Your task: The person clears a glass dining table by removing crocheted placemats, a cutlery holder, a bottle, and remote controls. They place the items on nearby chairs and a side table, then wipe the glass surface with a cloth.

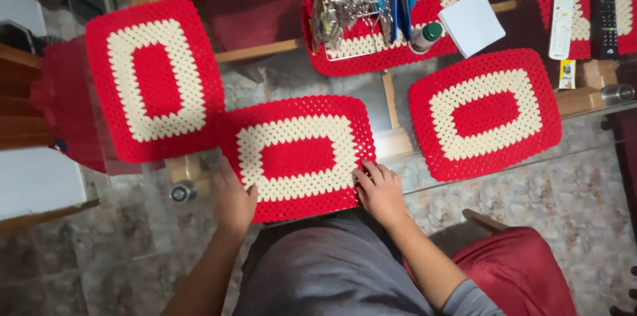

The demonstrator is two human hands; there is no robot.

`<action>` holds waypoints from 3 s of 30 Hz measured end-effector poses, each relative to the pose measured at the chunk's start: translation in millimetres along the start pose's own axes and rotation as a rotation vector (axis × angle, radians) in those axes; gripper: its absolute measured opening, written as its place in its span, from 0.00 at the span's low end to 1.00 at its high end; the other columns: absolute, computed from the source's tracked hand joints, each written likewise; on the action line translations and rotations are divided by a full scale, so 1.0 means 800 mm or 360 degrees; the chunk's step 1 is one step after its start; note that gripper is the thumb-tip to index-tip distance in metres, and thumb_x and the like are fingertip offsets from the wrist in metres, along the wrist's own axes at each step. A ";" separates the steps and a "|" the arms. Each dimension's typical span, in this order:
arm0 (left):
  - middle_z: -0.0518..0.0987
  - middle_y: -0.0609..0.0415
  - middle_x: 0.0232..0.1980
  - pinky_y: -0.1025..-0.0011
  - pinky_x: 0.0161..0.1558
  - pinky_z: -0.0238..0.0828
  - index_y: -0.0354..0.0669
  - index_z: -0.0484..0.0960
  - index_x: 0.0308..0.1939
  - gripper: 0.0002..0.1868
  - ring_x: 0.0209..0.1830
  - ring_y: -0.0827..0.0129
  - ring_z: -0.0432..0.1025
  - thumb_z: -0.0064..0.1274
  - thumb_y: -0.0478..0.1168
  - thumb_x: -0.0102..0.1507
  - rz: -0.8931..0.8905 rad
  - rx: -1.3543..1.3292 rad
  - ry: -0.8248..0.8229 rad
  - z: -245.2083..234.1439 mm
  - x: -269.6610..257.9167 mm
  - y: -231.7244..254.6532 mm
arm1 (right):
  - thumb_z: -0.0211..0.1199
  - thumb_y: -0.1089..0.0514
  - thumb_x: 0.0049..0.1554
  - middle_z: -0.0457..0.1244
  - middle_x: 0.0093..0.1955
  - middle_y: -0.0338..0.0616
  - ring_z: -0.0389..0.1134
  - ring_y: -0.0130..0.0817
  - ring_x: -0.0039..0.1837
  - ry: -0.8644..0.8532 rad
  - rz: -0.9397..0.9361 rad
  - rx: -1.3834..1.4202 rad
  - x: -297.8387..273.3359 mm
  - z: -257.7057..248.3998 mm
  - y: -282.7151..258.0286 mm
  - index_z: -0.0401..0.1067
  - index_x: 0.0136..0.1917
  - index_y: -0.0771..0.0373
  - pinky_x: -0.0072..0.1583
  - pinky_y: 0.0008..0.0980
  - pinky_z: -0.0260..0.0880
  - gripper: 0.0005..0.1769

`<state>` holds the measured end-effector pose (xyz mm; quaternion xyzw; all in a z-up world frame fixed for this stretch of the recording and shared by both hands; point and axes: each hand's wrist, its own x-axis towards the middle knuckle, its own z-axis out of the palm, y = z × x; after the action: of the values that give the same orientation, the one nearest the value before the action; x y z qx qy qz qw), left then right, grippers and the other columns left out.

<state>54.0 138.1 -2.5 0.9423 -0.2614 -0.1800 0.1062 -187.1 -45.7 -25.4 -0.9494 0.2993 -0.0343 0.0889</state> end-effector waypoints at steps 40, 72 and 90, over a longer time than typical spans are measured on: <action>0.76 0.54 0.33 0.66 0.37 0.67 0.48 0.74 0.37 0.15 0.32 0.59 0.70 0.44 0.51 0.54 0.1091 0.0035 -0.0851 -0.052 0.035 0.208 | 0.44 0.77 0.63 0.60 0.50 0.65 0.60 0.47 0.47 0.1862 0.0129 0.0573 0.022 -0.398 0.190 0.60 0.57 0.81 0.52 0.38 0.63 0.10; 0.70 0.43 0.56 0.56 0.57 0.60 0.41 0.69 0.55 0.37 0.54 0.53 0.66 0.41 0.67 0.54 -0.0741 -0.2706 -0.1247 -0.086 0.042 0.036 | 0.50 0.53 0.55 0.52 0.60 0.73 0.54 0.65 0.61 -0.0557 -0.0344 0.1461 0.098 -0.190 -0.149 0.46 0.67 0.71 0.61 0.58 0.54 0.33; 0.57 0.41 0.66 0.62 0.64 0.46 0.45 0.54 0.66 0.34 0.66 0.58 0.50 0.40 0.26 0.56 0.0274 -0.1732 -0.0474 -0.080 0.043 0.006 | 0.60 0.69 0.46 0.61 0.48 0.59 0.63 0.50 0.51 0.0211 0.1029 0.1942 0.070 -0.031 0.021 0.63 0.54 0.67 0.50 0.44 0.65 0.21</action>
<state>104.8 122.6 47.5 0.6916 -0.2189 -0.4102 0.5527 -154.0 -95.2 -4.0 -0.5887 0.4993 -0.2261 0.5942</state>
